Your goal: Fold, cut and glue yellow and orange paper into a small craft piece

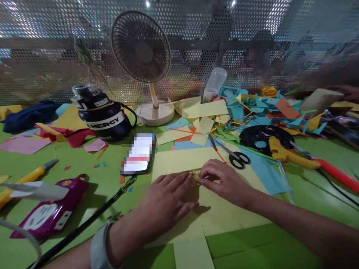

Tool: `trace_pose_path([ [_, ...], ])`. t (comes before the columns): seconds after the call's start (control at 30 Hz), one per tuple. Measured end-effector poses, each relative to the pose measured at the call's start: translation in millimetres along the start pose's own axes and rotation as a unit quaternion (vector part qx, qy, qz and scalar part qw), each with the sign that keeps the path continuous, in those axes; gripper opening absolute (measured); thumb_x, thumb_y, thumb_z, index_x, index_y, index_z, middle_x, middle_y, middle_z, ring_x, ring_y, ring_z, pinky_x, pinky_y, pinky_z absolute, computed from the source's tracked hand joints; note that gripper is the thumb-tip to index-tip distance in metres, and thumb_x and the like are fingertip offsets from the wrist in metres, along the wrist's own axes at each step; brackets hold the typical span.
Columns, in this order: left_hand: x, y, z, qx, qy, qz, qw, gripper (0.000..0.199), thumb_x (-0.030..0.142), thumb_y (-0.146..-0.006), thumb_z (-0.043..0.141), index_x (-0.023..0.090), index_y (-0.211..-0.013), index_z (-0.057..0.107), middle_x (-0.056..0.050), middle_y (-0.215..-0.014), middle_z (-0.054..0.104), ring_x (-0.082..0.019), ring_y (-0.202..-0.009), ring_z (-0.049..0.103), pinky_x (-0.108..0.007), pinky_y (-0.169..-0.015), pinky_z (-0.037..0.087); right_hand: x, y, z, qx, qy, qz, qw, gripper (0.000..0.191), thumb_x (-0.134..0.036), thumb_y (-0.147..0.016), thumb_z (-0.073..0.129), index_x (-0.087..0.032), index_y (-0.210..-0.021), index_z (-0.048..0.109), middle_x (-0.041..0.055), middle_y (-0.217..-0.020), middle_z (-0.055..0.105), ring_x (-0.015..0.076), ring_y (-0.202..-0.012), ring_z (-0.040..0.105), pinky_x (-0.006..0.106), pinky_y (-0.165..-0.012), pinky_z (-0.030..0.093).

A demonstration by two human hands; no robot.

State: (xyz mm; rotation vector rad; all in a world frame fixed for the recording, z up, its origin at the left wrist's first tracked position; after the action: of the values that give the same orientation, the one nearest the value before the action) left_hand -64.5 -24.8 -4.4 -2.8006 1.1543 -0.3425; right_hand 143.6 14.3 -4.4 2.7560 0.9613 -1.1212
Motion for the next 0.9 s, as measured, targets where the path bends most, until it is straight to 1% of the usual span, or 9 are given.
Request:
trace_pose_path([
  [0.1, -1.7, 1.3, -2.6, 0.001, 0.014, -0.008, 1.000, 0.051, 0.045, -0.096, 0.037, 0.014, -0.136, 0.042, -0.014, -0.132, 0.057, -0.027, -0.115, 0.058, -0.043, -0.093, 0.049, -0.7, -0.8, 0.6, 0.001, 0.010, 0.009, 1.000, 0.012, -0.024, -0.087, 0.060, -0.018, -0.077, 0.059, 0.0026, -0.080, 0.060, 0.0161, -0.079, 0.055, 0.029, -0.071, 0.045],
  [0.27, -1.1, 1.8, -4.2, 0.024, 0.026, 0.005, 0.999, 0.045, 0.039, -0.095, 0.043, 0.015, -0.133, 0.046, -0.013, -0.129, 0.060, -0.026, -0.112, 0.060, -0.042, -0.090, 0.052, -2.2, -1.2, 0.8, 0.005, 0.032, 0.034, 0.999, 0.011, -0.024, -0.087, 0.060, -0.018, -0.077, 0.059, 0.0024, -0.079, 0.059, 0.0161, -0.077, 0.054, 0.029, -0.069, 0.043],
  [0.43, -0.5, 1.5, 0.2, 0.043, 0.025, 0.017, 0.999, 0.040, 0.027, -0.091, 0.048, 0.017, -0.130, 0.048, -0.012, -0.127, 0.062, -0.025, -0.111, 0.061, -0.042, -0.090, 0.053, -1.5, -2.0, 3.8, 0.015, 0.037, 0.038, 0.998, 0.011, -0.023, -0.086, 0.059, -0.018, -0.076, 0.057, 0.0023, -0.079, 0.059, 0.0157, -0.076, 0.055, 0.029, -0.068, 0.043],
  [0.57, 0.5, 0.1, 4.6, 0.049, 0.018, 0.038, 0.998, 0.043, 0.034, -0.092, 0.049, 0.014, -0.130, 0.049, -0.013, -0.129, 0.060, -0.026, -0.114, 0.059, -0.042, -0.094, 0.051, -1.2, -2.0, 5.7, 0.018, 0.045, 0.047, 0.998, 0.011, -0.022, -0.086, 0.059, -0.018, -0.076, 0.056, 0.0020, -0.080, 0.058, 0.0152, -0.075, 0.054, 0.028, -0.068, 0.043],
  [0.63, 1.6, -1.0, 5.6, 0.040, 0.010, 0.039, 0.998, 0.046, 0.039, -0.093, 0.049, 0.012, -0.131, 0.048, -0.014, -0.131, 0.059, -0.028, -0.117, 0.057, -0.044, -0.095, 0.050, -1.7, -1.5, 5.9, 0.017, 0.051, 0.047, 0.997, 0.011, -0.020, -0.085, 0.059, -0.018, -0.075, 0.055, 0.0018, -0.080, 0.057, 0.0153, -0.075, 0.053, 0.028, -0.068, 0.042],
  [0.7, 2.8, -1.8, 5.5, 0.025, 0.004, 0.032, 0.999, 0.047, 0.043, -0.092, 0.049, 0.013, -0.129, 0.051, -0.013, -0.132, 0.058, -0.028, -0.119, 0.054, -0.044, -0.096, 0.049, -2.0, -1.2, 6.3, 0.018, 0.057, 0.045, 0.997, 0.011, -0.019, -0.085, 0.059, -0.018, -0.074, 0.054, 0.0015, -0.079, 0.056, 0.0154, -0.075, 0.053, 0.028, -0.067, 0.042],
  [0.8, 3.9, -2.1, 4.2, 0.007, -0.003, 0.017, 1.000, 0.043, 0.046, -0.092, 0.048, 0.017, -0.124, 0.057, -0.011, -0.133, 0.057, -0.027, -0.121, 0.053, -0.041, -0.098, 0.047, -1.7, -1.1, 7.4, 0.026, 0.062, 0.040, 0.997, 0.012, -0.018, -0.084, 0.059, -0.019, -0.074, 0.053, 0.0012, -0.078, 0.055, 0.0155, -0.075, 0.052, 0.028, -0.067, 0.042],
  [0.9, 3.8, -1.8, 4.0, -0.008, -0.015, 0.004, 1.000, 0.047, 0.048, -0.093, 0.044, 0.017, -0.126, 0.055, -0.011, -0.135, 0.055, -0.027, -0.122, 0.052, -0.041, -0.098, 0.046, -0.8, -1.2, 7.8, 0.033, 0.051, 0.036, 0.998, 0.011, -0.017, -0.084, 0.059, -0.019, -0.075, 0.054, 0.0012, -0.079, 0.055, 0.0151, -0.074, 0.053, 0.028, -0.067, 0.043],
])
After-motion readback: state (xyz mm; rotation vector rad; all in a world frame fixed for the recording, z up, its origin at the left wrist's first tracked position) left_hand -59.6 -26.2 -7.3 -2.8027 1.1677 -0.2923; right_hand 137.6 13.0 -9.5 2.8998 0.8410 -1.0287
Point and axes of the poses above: each hand's wrist, its own y-axis away from the middle knuckle, its own z-axis out of the palm, x = y × z, the point moved 1 cm from there along -y, towards the middle knuckle
